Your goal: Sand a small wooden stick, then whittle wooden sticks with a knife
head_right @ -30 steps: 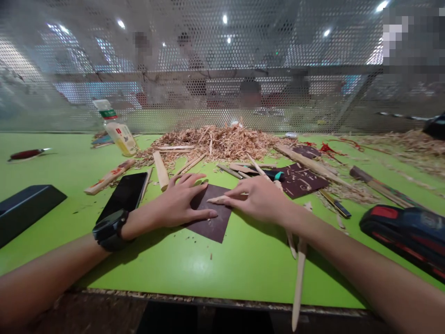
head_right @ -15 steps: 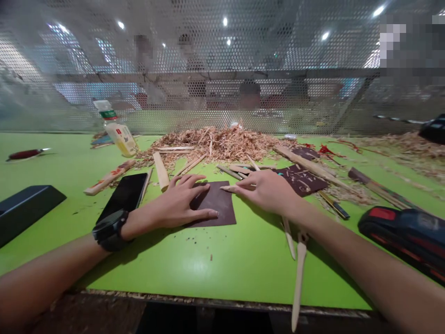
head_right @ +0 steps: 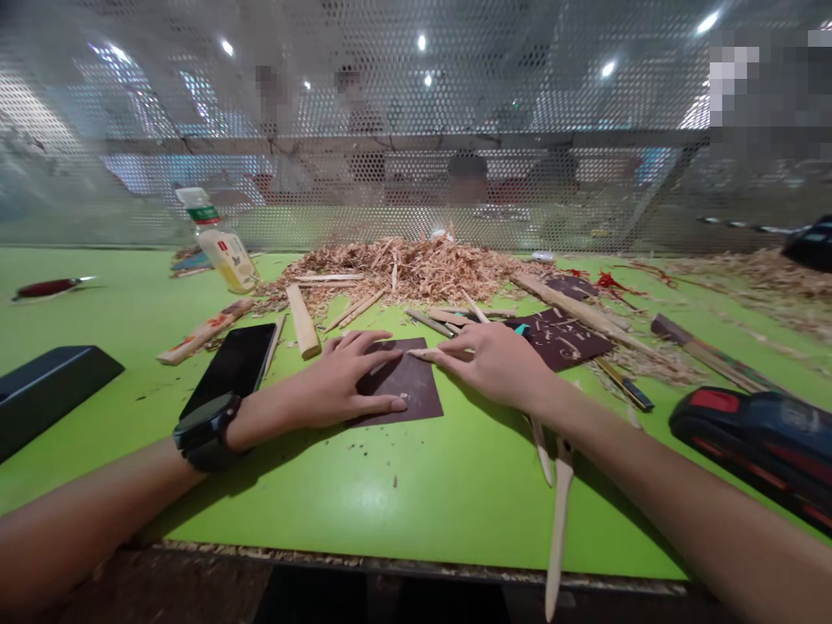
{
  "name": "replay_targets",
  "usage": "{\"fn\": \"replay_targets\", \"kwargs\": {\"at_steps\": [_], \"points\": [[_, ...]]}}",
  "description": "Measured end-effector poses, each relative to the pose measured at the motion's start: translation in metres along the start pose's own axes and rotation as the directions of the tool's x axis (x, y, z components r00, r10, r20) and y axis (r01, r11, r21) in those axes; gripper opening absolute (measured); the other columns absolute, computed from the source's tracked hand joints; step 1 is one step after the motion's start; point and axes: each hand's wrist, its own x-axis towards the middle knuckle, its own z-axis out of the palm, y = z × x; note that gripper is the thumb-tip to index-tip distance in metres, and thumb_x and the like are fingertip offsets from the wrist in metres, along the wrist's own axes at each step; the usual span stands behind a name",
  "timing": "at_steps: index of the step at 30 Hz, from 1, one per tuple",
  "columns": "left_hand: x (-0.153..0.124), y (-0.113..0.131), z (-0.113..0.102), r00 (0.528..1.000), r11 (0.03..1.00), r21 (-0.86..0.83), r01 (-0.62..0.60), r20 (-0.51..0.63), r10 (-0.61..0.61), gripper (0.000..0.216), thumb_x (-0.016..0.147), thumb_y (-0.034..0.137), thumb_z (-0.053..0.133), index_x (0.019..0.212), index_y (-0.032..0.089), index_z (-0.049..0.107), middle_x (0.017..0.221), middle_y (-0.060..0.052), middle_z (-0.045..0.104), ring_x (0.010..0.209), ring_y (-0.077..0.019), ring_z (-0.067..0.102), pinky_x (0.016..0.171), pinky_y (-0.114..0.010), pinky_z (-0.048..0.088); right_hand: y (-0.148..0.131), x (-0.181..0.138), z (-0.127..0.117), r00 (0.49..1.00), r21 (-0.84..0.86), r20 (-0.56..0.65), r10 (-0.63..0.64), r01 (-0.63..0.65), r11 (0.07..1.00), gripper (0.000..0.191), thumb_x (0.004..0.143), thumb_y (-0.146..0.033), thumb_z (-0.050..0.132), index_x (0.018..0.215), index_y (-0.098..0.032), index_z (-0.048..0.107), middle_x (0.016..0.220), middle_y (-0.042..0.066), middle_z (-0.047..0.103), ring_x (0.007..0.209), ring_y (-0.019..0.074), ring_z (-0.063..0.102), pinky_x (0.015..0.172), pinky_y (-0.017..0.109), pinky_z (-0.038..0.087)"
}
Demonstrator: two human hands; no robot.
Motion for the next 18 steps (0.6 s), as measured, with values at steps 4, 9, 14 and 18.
{"fn": "replay_targets", "kwargs": {"at_steps": [4, 9, 14, 18], "points": [[-0.001, -0.002, -0.002, 0.998, 0.998, 0.005, -0.060, -0.020, 0.060, 0.073, 0.092, 0.081, 0.058, 0.135, 0.024, 0.071, 0.156, -0.015, 0.056, 0.143, -0.0417, 0.048, 0.118, -0.060, 0.034, -0.009, -0.003, 0.004, 0.991, 0.048, 0.059, -0.122, 0.119, 0.992, 0.030, 0.102, -0.053, 0.065, 0.111, -0.035, 0.088, 0.096, 0.004, 0.085, 0.079, 0.0203, 0.073, 0.070, 0.032, 0.052], [0.001, -0.003, -0.005, 0.998, 0.998, -0.010, -0.068, -0.020, 0.067, 0.082, 0.092, 0.086, 0.050, 0.136, 0.020, 0.068, 0.150, -0.016, 0.063, 0.138, -0.0398, 0.053, 0.116, -0.056, 0.034, 0.006, 0.003, -0.006, 0.998, -0.018, 0.011, 0.064, -0.064, 0.998, 0.042, 0.099, -0.062, 0.066, 0.110, -0.029, 0.088, 0.096, 0.008, 0.085, 0.074, 0.0216, 0.071, 0.060, 0.032, 0.049], [0.000, -0.002, -0.007, 0.999, 0.998, -0.045, -0.041, -0.012, 0.040, 0.076, 0.089, 0.085, 0.059, 0.124, 0.018, 0.067, 0.138, -0.015, 0.070, 0.127, -0.0371, 0.062, 0.112, -0.054, 0.039, -0.007, -0.002, 0.002, 0.998, 0.001, 0.034, -0.051, 0.051, 0.999, 0.036, 0.103, -0.054, 0.062, 0.114, -0.031, 0.087, 0.096, 0.007, 0.084, 0.076, 0.0211, 0.070, 0.063, 0.032, 0.048], [0.000, -0.005, -0.005, 0.999, 0.997, -0.073, -0.040, -0.013, 0.039, 0.072, 0.087, 0.082, 0.065, 0.123, 0.019, 0.065, 0.137, -0.014, 0.070, 0.126, -0.0361, 0.062, 0.110, -0.051, 0.041, -0.009, -0.002, 0.002, 0.994, 0.062, 0.067, -0.087, 0.083, 0.995, 0.038, 0.102, -0.059, 0.062, 0.111, -0.033, 0.088, 0.095, 0.005, 0.085, 0.075, 0.0201, 0.071, 0.064, 0.031, 0.049]]}}
